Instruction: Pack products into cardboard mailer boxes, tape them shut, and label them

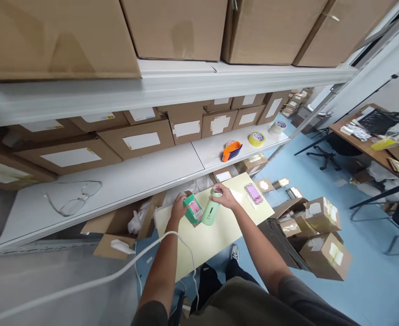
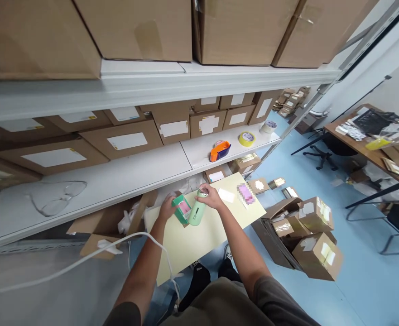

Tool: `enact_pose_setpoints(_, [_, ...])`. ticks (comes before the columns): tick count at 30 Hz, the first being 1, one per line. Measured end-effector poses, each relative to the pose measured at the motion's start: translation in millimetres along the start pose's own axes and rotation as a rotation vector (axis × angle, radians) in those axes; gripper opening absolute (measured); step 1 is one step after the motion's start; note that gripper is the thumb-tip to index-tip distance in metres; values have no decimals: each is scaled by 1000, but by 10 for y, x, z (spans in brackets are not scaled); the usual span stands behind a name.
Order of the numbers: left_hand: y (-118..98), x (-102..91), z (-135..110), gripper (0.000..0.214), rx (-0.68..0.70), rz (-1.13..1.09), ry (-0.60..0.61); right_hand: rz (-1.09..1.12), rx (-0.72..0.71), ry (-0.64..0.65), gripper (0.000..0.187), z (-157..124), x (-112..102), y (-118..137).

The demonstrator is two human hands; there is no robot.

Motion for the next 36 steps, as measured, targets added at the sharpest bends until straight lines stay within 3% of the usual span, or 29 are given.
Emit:
enact_pose_setpoints(5, [-358,249,-680,22,91,-125,-73,79,1,-218,52,-100,-57,-71])
enact_pose_setpoints(10, [-468,580,-1097,32,48,-143,-122,140,-1,-275,52,-34,323,-34])
enact_pose_setpoints(13, [-493,683,-1185,29,53,-136,-127,60,20,-294,52,-24,395,-62])
enact_pose_setpoints(19, [-618,654,-1272,25,169,-158,-167,-222,-66,-240,49,-207,110,-87])
enact_pose_setpoints(24, [-702,664,-1350,19,152,-169,-166,-361,-126,-197,48,-364,126,-65])
enact_pose_setpoints(31, [-696,764,-1457,18,67,-127,-181,-362,-111,-180,48,-436,133,-61])
enact_pose_setpoints(36, [-725,653,-1433,22,123,-11,-140,-289,-132,-73,51,-414,37,-21])
Point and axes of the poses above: each hand's wrist, its own z-axis towards the middle knuckle, its own x-axis out of the palm, y = z × x, the point moved 5 cm from there along z, towards the middle knuckle, and after that the axes turned 9 degrees about -z, right-handed, at the moved point
